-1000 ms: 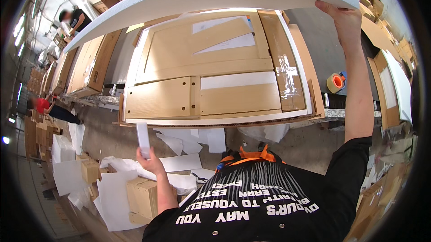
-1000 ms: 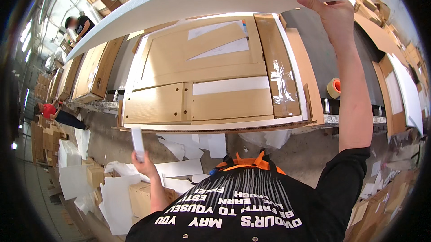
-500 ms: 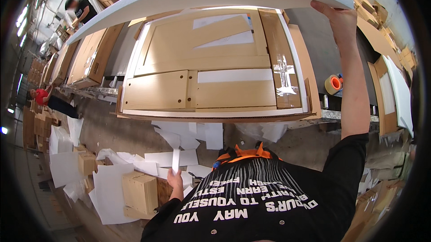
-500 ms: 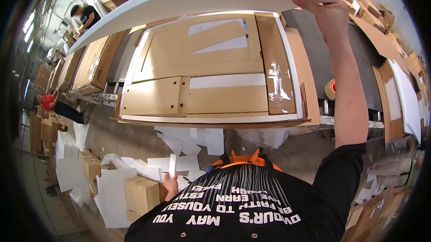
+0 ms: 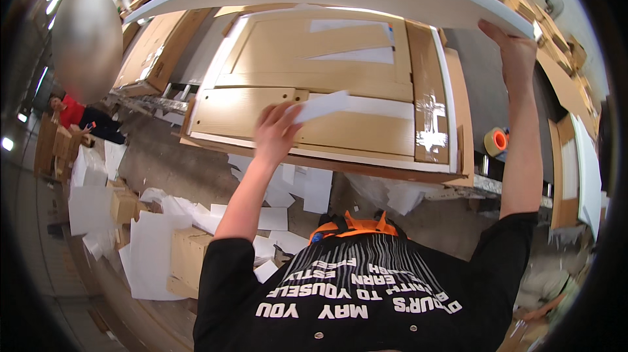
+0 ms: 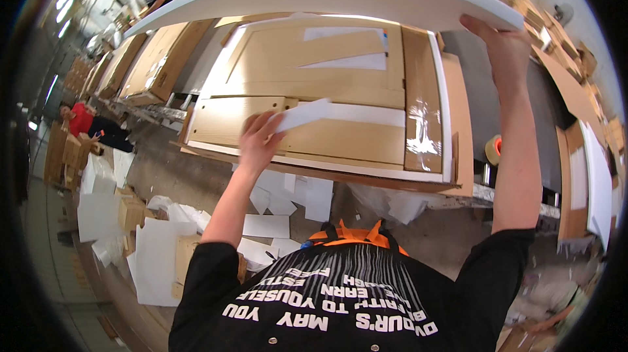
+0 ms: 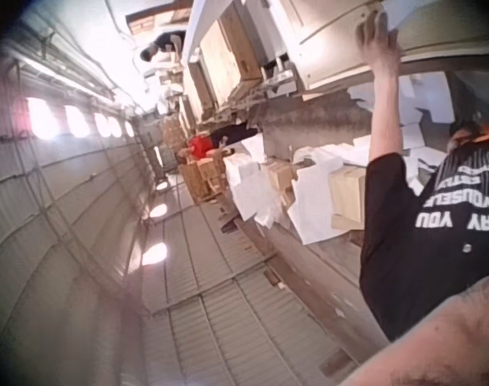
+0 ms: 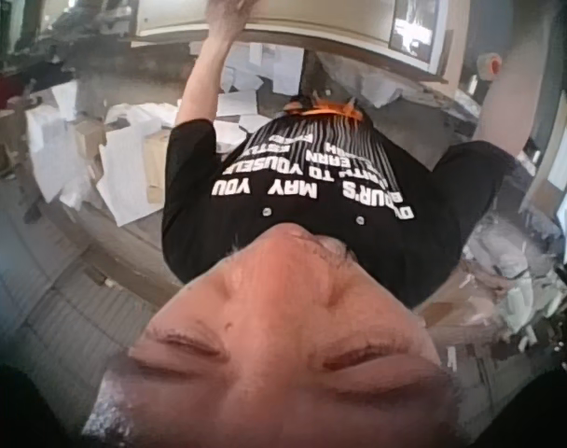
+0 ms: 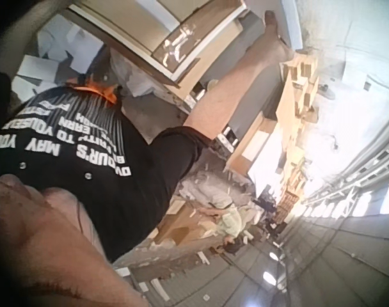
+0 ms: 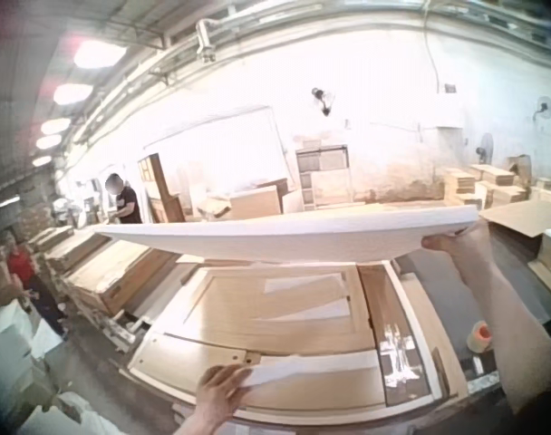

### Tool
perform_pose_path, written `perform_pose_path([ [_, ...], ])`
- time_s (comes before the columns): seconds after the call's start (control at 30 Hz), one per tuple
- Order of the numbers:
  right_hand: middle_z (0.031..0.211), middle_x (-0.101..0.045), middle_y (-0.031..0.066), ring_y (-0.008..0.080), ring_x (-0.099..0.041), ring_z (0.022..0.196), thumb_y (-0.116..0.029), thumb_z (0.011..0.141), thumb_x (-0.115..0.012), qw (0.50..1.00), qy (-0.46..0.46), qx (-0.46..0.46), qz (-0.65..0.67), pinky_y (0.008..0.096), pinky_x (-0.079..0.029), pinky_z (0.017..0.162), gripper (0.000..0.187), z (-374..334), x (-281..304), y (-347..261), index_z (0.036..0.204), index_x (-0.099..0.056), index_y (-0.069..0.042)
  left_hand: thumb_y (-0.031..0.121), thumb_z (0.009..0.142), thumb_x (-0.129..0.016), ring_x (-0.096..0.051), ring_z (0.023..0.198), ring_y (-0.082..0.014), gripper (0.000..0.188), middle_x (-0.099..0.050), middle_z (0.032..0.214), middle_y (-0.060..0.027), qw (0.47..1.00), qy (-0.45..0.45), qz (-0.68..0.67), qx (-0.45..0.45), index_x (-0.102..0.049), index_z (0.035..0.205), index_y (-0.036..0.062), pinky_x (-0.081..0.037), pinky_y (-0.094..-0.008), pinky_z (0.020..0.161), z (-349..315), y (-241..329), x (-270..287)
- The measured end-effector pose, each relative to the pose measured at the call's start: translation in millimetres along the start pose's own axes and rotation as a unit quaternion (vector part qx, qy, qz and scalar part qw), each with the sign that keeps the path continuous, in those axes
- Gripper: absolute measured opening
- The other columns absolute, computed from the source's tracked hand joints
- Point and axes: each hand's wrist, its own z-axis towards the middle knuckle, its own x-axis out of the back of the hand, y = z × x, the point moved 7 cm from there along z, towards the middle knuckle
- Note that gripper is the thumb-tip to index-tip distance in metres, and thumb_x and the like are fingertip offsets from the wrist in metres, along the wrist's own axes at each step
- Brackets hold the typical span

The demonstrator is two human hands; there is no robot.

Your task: The person packages furniture components by placing foam sheets between wooden panels, folding a large cardboard box around the items, and sealing the edges with a handheld tape dispenser.

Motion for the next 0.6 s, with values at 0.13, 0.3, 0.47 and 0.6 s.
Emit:
perform_pose_path([
  [0.13, 0.104, -0.072, 0.0067, 0.0151, -0.066, 0.097, -0.006, 0.077, -0.083, 1.000, -0.002, 0.003, 0.024, 0.0296, -0.053, 0.089, 0.034, 1, 8, 11, 0.109, -0.074, 0.000, 0.017, 0.084, -0.073, -0.052, 0.129, -0.0272, 0.036, -0.065, 0.133, 0.0020, 0.967, -0.225, 0.106, -0.053, -0.073, 0.119, 0.0224, -0.045, -0.0412, 0.107, 31, -28, -126],
  [0.3, 0.104, -0.073, 0.0066, 0.0153, -0.067, 0.096, 0.000, 0.075, -0.082, 0.999, -0.014, -0.004, 0.031, 0.0290, -0.055, 0.088, 0.036, -5, 4, 0, 0.110, -0.073, 0.001, 0.018, 0.083, -0.071, -0.052, 0.130, -0.0217, 0.031, -0.065, 0.133, 0.0032, 0.963, -0.266, 0.000, 0.036, -0.075, 0.113, 0.0242, -0.043, -0.0375, 0.111, 26, -55, -146],
  [0.47, 0.096, -0.073, 0.0053, 0.0138, -0.066, 0.090, -0.005, 0.075, -0.084, 1.000, -0.011, -0.017, 0.021, 0.0296, -0.053, 0.085, 0.027, -10, 9, 4, 0.100, -0.076, 0.000, 0.016, 0.075, -0.075, -0.060, 0.118, -0.0242, 0.022, -0.072, 0.118, 0.0005, 0.972, -0.219, -0.053, 0.071, -0.078, 0.097, 0.0191, -0.049, -0.0365, 0.104, 33, -61, -151],
  [0.6, 0.095, -0.073, 0.0037, 0.0129, -0.066, 0.090, -0.006, 0.075, -0.085, 0.999, -0.025, 0.010, 0.036, 0.0295, -0.052, 0.085, 0.027, -11, 7, 1, 0.100, -0.076, -0.003, 0.004, 0.072, -0.076, -0.063, 0.115, -0.0238, 0.024, -0.072, 0.116, -0.0025, 0.945, -0.247, -0.155, 0.148, -0.078, 0.094, 0.0120, -0.054, -0.0358, 0.096, 37, -76, -164],
])
